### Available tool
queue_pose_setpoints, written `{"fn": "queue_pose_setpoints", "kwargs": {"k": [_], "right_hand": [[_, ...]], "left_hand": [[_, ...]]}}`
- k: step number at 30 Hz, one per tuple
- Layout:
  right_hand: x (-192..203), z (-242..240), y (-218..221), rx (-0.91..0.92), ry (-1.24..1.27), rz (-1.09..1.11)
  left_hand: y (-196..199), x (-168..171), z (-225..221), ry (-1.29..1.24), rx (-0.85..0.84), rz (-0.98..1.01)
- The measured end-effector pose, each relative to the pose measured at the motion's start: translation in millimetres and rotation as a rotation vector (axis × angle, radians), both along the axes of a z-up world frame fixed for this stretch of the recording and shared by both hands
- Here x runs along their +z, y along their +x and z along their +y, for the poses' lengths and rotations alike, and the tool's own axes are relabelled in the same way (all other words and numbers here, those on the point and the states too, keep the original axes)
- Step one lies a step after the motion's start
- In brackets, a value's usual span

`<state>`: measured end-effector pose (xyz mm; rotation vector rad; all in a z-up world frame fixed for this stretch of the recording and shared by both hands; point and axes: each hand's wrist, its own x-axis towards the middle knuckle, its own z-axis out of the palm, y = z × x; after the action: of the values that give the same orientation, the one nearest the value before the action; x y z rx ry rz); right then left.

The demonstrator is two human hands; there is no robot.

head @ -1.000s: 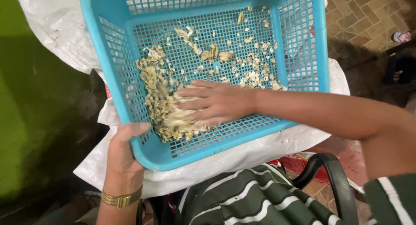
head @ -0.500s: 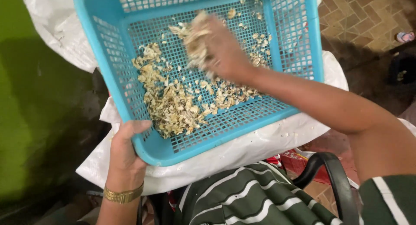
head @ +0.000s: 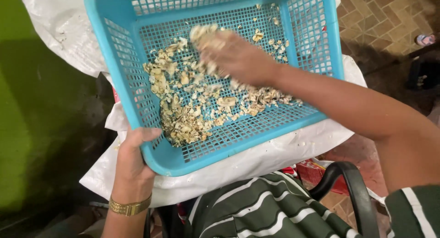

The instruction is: Scooping dried agricultural material from a large sack into a plastic basket and spreading it out by hand

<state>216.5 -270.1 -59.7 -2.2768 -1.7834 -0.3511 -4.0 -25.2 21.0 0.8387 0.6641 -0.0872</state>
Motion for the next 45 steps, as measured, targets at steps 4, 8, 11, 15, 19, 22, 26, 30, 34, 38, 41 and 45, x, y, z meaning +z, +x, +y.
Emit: {"fn": "queue_pose_setpoints", "kwargs": {"k": [4, 8, 11, 15, 19, 22, 26, 30, 34, 38, 41, 45], "right_hand": [[-9, -35, 29, -0.231, 0.074, -0.26], [54, 30, -36, -0.532, 0.114, 0.422], [71, 74, -59, -0.545, 0.164, 0.997], [46, 80, -96, -0.014, -0.147, 0.442], [8, 57, -74, 0.086, -0.171, 0.143], [-5, 34, -39, 0.018, -0.106, -0.123], [13, -2, -5, -0.249, -0.171, 0.177], [-13, -40, 24, -0.622, -0.297, 0.089], [-32, -24, -6, -0.779, -0.297, 0.248], [-73, 1, -22, -0.695, -0.137, 0.25], [-26, 34, -63, -0.488, -0.171, 0.485], [44, 56, -99, -0.082, -0.251, 0.822]], "left_hand": [[1, 3, -2, 0.01, -0.01, 0.004], [6, 6, -2, -0.041, 0.009, 0.078], [5, 3, -1, -0.049, 0.012, 0.082], [6, -3, 0, -0.041, 0.012, 0.054], [7, 2, 0, -0.027, 0.013, 0.066], [2, 8, -3, 0.003, 0.001, 0.021], [0, -5, 8, -0.043, -0.051, -0.038], [2, -6, 16, -0.041, -0.123, -0.12], [0, 16, -1, 0.02, -0.032, -0.016], [1, 6, -5, -0.001, -0.006, 0.034], [4, -9, 0, -0.028, 0.022, 0.086], [0, 10, -9, -0.029, -0.002, 0.001]]}}
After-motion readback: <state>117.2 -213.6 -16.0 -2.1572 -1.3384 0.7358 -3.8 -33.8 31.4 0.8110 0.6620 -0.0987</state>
